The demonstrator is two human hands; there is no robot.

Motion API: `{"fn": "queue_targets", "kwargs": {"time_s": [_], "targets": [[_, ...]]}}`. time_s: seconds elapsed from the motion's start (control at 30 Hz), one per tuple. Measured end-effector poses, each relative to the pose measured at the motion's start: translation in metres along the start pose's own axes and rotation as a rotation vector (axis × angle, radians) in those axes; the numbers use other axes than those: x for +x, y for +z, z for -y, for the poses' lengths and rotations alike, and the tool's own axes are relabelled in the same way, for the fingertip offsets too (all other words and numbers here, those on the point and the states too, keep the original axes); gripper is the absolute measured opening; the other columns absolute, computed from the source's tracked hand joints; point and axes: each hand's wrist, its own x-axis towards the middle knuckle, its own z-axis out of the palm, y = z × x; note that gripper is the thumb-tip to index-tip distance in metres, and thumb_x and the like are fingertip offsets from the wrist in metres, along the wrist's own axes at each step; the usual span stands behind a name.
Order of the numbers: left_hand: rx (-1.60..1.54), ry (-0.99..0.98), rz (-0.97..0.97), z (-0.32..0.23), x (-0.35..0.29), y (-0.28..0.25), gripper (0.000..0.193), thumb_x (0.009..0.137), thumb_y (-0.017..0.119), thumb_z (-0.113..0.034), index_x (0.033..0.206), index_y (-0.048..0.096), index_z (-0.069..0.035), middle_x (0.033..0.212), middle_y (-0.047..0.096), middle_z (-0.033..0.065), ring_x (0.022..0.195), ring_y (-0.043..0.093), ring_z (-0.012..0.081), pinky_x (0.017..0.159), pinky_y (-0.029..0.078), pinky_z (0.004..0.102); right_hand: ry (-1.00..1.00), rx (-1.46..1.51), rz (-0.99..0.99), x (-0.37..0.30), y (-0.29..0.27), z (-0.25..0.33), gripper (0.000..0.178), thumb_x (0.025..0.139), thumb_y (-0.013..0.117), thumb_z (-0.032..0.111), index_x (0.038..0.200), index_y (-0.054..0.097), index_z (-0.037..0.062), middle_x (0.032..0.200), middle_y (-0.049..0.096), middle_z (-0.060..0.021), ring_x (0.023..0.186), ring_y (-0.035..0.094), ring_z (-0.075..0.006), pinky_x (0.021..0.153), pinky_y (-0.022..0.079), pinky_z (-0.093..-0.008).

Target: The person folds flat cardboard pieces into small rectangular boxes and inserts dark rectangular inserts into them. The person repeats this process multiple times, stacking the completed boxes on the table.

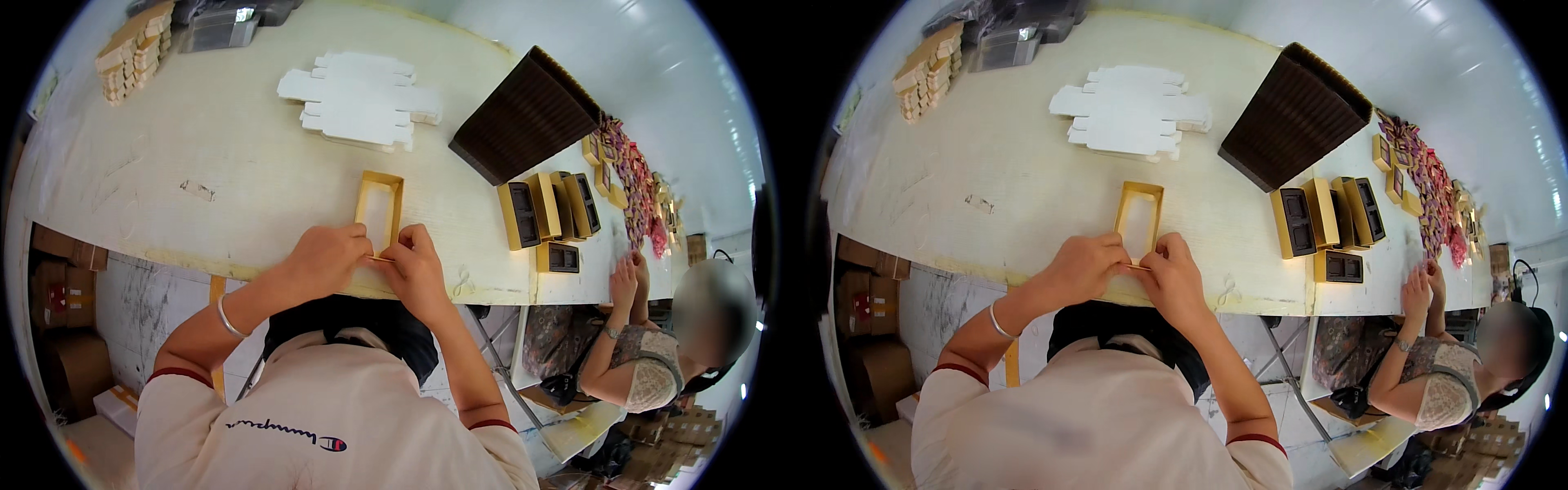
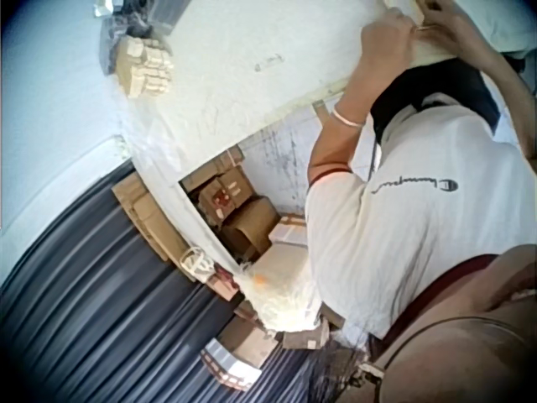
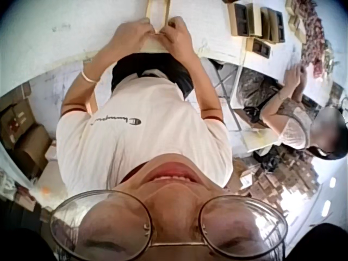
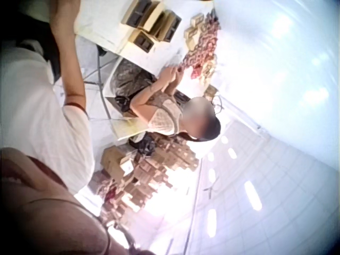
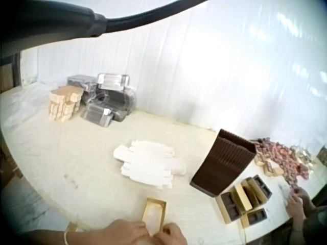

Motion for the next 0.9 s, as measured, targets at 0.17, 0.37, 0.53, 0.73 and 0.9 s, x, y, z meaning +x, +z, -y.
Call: {"fn": "queue_targets", "kwargs": {"time_s": [0.17,0.37,0.53,0.73,0.9], "targets": [[-0.074,-0.087,-0.038,-0.01,-0.01,0.006,0.009,0.081,0.067,-0.014,0.085,0.067,-0.005,0.083,0.06,0.0063,0.07,0.061,0.0286,0.062,0.049,0.0364,-0.03,-0.056,-0.011,-0.004,0.001,0.004,0.018,0.069,0.072,0.0,0.083,0.061,0.001,0.09,0.047,-0.0125,0.083,0.053,-0.0294,0.067,0.046,-0.0383],[0.074,0.045,0.09,-0.018,0.009,-0.047,0.05,0.07,0.078,-0.03,0.113,0.062,-0.011,0.121,0.053,0.0095,0.101,0.055,0.0312,0.086,0.045,0.0401,-0.103,0.177,0.204,-0.001,-0.019,-0.018,0.022,0.071,0.072,0.002,0.091,0.062,0.0029,0.1,0.049,-0.0125,0.084,0.054,-0.031,0.072,0.046,-0.0382],[0.183,0.145,0.156,0.016,0.024,-0.058,0.082,0.062,0.083,-0.027,0.135,0.048,-0.014,0.146,0.035,0.0125,0.128,0.036,0.036,0.107,0.033,0.0433,-0.126,0.036,0.127,0.016,-0.068,0.003,0.042,0.074,0.073,0.005,0.114,0.06,0.0064,0.115,0.055,-0.014,0.099,0.058,-0.0296,0.084,0.049,-0.0383],[0.138,-0.015,0.212,0.024,0.016,-0.038,0.086,0.064,0.083,-0.031,0.137,0.044,-0.009,0.129,0.049,0.0141,0.122,0.043,0.0324,0.103,0.034,0.0417,-0.325,-0.716,-0.667,0.097,-0.197,-0.005,0.027,0.081,0.065,0.006,0.108,0.064,0.0047,0.104,0.062,-0.0112,0.097,0.058,-0.0322,0.088,0.044,-0.0411],[0.122,-0.013,0.016,0.008,0.003,-0.019,0.085,0.068,0.079,-0.035,0.138,0.04,-0.007,0.126,0.05,0.0127,0.117,0.046,0.0303,0.1,0.034,0.0409,-0.227,-0.893,-0.302,0.13,-0.235,-0.034,0.009,0.084,0.061,0.007,0.092,0.064,0.0028,0.09,0.062,-0.0096,0.09,0.058,-0.0297,0.089,0.041,-0.0392]]}}
